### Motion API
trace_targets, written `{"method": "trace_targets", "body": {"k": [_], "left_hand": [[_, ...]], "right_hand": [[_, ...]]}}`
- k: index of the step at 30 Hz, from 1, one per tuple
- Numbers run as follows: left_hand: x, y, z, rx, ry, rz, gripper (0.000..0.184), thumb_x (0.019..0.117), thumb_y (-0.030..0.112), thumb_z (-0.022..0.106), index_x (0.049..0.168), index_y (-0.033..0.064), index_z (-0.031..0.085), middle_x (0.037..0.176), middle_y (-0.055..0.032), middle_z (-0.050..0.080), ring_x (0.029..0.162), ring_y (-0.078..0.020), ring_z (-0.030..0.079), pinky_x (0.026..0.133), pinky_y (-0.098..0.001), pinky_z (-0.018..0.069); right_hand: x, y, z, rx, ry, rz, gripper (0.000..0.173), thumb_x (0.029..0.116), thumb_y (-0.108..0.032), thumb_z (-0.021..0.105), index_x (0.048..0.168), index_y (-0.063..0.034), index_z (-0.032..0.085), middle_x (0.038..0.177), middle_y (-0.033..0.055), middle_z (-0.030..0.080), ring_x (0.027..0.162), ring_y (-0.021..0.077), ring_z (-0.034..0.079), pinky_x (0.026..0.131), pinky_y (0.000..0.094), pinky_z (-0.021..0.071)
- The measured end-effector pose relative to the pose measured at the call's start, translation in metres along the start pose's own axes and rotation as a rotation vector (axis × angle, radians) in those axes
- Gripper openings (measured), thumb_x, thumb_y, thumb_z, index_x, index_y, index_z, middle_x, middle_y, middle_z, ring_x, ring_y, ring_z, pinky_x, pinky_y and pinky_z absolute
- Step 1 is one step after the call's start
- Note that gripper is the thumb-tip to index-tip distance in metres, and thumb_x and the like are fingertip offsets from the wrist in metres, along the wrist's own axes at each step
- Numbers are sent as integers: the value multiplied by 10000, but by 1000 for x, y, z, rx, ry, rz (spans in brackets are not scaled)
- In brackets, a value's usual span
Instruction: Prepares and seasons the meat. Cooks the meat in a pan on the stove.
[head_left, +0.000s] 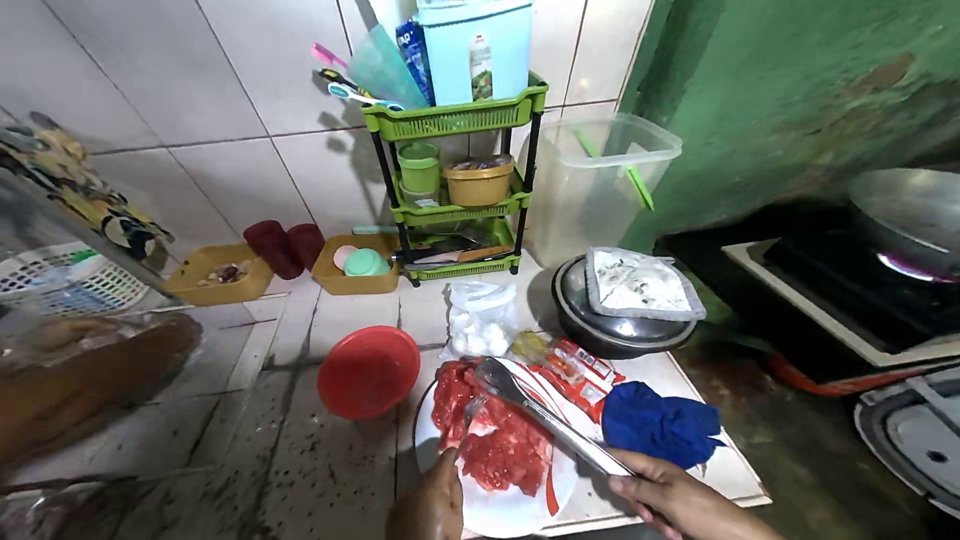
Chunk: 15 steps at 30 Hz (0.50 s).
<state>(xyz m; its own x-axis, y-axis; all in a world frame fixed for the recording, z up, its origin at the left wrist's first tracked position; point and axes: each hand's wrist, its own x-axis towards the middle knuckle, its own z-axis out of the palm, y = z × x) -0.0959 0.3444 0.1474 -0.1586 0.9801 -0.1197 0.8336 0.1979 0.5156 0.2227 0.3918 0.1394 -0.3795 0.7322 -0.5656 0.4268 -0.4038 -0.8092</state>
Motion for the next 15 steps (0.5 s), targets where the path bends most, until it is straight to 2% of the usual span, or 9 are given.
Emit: {"method": "trace_targets", "body": {"k": [5, 8, 11, 13, 15], "left_hand": [[17, -1, 12, 108, 6, -13, 391, 1058, 172, 470, 1407, 143, 644, 1073, -172, 758, 920, -366, 746, 795, -557, 588], [27, 9, 11, 204, -108, -78, 436, 1070, 194, 421, 1478, 198, 575, 1094, -151, 754, 946, -346, 741, 816, -533, 584], [32, 21, 2, 247, -234, -147, 456, 1092, 229, 380, 1530, 230, 506, 1168, -148, 733, 1028, -344, 722, 878, -533, 564], [30, 19, 3, 231, -221, -143, 453, 1093, 223, 390, 1529, 243, 510, 1167, -152, 736, 1034, -348, 722, 888, -534, 562], [26, 11, 8, 200, -162, -121, 442, 1080, 208, 417, 1500, 237, 551, 1094, -163, 750, 978, -362, 730, 845, -548, 567]], "right_hand": [[22, -14, -7, -64, 7, 55, 381, 1062, -259, 540, 1441, -233, 573, 771, -2, 578, 504, 79, 482, 453, 244, 428], [24, -25, -10, -126, 77, 100, 398, 1073, -274, 541, 1468, -228, 555, 782, 19, 593, 529, 102, 503, 481, 269, 439], [23, -28, -12, -175, 129, 140, 391, 1081, -290, 540, 1464, -213, 556, 784, 37, 578, 546, 119, 497, 509, 292, 444], [25, -22, -13, -225, 171, 137, 397, 1080, -304, 546, 1465, -207, 558, 829, 61, 601, 587, 140, 516, 560, 326, 467], [28, -15, -13, -268, 215, 125, 405, 1075, -313, 552, 1469, -222, 565, 907, 94, 645, 659, 180, 562, 639, 387, 501]]}}
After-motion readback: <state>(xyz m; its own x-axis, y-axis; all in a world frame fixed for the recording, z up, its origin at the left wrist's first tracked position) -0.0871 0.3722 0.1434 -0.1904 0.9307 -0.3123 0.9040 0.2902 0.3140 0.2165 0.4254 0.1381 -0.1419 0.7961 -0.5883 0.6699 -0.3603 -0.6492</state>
